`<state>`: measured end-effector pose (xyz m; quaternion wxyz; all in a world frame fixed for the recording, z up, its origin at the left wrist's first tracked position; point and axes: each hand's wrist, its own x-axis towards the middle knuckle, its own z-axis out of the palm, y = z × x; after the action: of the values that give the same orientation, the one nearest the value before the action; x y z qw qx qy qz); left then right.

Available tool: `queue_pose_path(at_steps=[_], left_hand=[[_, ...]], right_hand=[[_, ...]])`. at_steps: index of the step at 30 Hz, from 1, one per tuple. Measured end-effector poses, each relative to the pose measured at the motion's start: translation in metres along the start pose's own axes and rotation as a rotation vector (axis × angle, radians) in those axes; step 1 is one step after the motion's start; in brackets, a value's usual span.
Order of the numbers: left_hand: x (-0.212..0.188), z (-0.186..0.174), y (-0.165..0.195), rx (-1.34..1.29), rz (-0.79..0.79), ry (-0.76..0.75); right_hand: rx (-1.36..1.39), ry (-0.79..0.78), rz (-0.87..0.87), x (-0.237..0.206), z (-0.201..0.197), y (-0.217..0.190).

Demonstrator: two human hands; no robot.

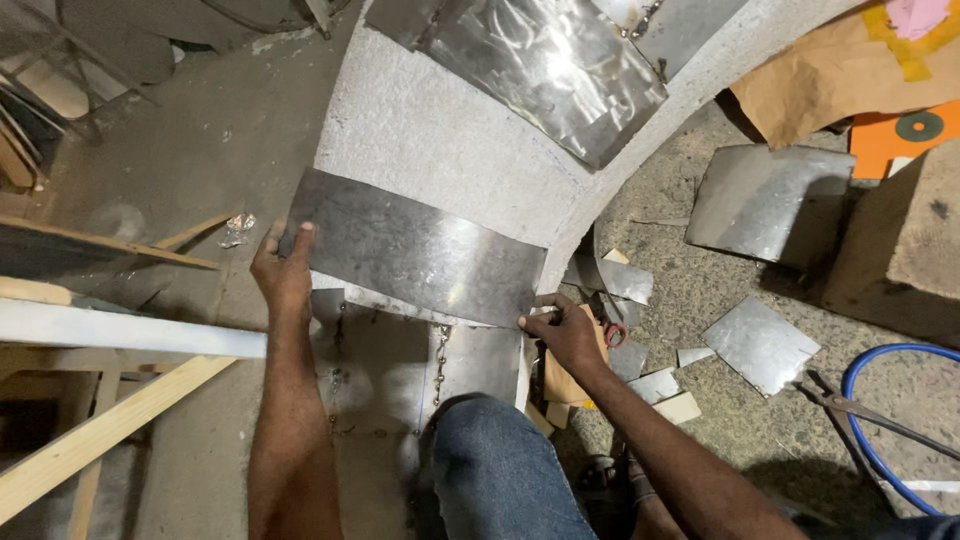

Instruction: The person hammers a metal sheet on a wooden block to shape it, then fits it onto a curved structure. They mark the sheet with a pencil and cut it with an angle grinder.

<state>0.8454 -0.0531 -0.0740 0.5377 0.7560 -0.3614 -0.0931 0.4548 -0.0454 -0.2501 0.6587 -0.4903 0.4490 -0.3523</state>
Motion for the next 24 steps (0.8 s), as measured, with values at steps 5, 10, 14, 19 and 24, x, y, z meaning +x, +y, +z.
queue_pose_path(at_steps=[5, 10, 14, 19, 24], left_hand=[[-0.001, -0.002, 0.027, 0.067, -0.058, -0.051], [-0.002, 0.004, 0.06, 0.73, 0.173, -0.108], [-0.006, 0.009, 0.086, 0.572, -0.023, -0.317], [-0.012, 0.011, 0.097, 0.587, -0.077, -0.318], [-0.012, 0.011, 0.092, 0.541, -0.064, -0.323]], right_hand=[[-0.048, -0.011, 0.027, 0.0, -0.003, -0.007], [-0.089, -0.003, 0.002, 0.001, -0.004, -0.007], [-0.079, -0.009, 0.011, 0.002, -0.003, -0.005], [0.049, -0.035, -0.008, 0.002, -0.007, -0.003], [0.07, -0.041, 0.011, -0.001, -0.008, -0.003]])
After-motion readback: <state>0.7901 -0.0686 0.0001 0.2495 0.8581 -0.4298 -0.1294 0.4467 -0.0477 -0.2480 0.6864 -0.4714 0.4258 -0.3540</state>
